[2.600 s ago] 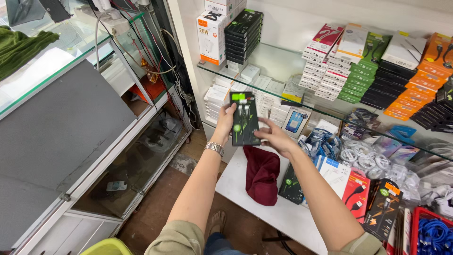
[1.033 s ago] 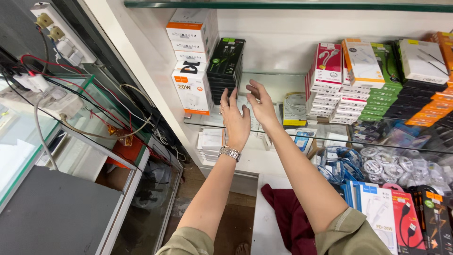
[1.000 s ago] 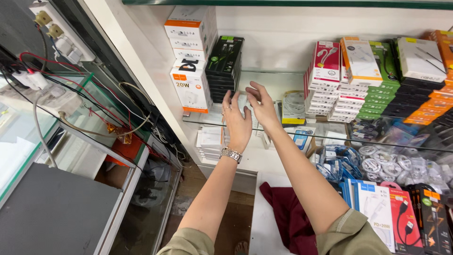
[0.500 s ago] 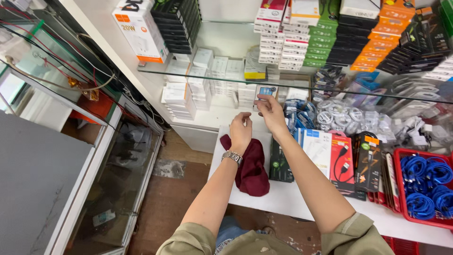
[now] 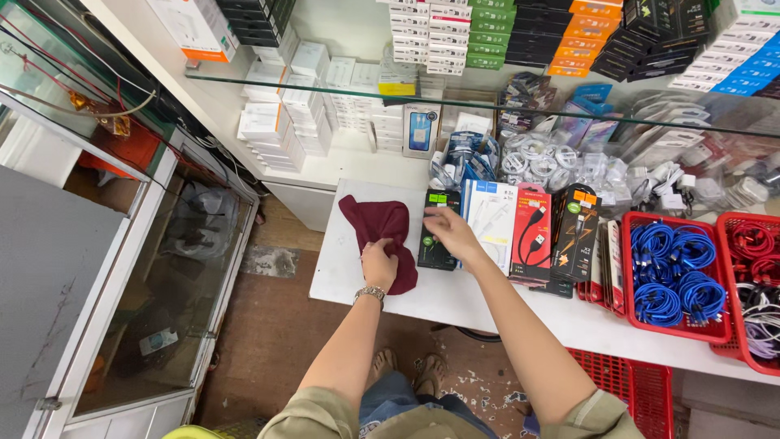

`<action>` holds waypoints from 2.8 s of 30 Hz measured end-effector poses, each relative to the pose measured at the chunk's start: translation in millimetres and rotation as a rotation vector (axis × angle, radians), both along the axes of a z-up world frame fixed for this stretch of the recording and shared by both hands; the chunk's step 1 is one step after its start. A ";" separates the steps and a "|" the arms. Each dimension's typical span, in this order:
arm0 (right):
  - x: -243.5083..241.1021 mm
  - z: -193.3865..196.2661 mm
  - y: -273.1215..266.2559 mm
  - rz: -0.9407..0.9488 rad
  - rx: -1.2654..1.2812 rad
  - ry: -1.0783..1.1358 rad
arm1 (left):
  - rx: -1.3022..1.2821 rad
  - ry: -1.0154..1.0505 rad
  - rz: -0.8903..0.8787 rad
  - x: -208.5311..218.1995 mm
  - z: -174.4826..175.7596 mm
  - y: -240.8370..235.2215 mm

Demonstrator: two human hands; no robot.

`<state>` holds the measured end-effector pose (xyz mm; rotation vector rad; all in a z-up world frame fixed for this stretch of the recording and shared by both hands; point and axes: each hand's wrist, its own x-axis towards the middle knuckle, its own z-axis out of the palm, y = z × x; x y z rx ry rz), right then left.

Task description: The person wipes the surfaces of various small product boxes with a maroon cloth and places them on a glass shelf. The person handles black, blue, white, red, and green boxes one at a time, wiping each before stacking them on the shelf.

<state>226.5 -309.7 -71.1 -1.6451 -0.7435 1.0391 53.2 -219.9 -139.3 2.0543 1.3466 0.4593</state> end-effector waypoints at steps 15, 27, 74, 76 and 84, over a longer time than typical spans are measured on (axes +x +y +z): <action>11.7 -18.3 -10.0 -0.488 0.264 -0.043 | -0.421 -0.628 0.128 50.4 69.7 35.1; 47.5 -11.3 -79.2 -0.649 0.060 0.016 | -0.350 0.067 0.096 108.1 -52.0 -10.5; -57.5 79.8 41.8 -0.392 0.232 -0.196 | -0.112 -0.475 -0.263 -53.5 132.5 -1.6; -55.5 81.2 42.9 -0.403 0.223 -0.107 | -0.098 -0.485 -0.261 -62.4 140.1 -1.9; -54.5 94.3 44.4 -0.522 0.265 -0.227 | -0.304 -0.825 -0.223 -63.3 130.6 5.2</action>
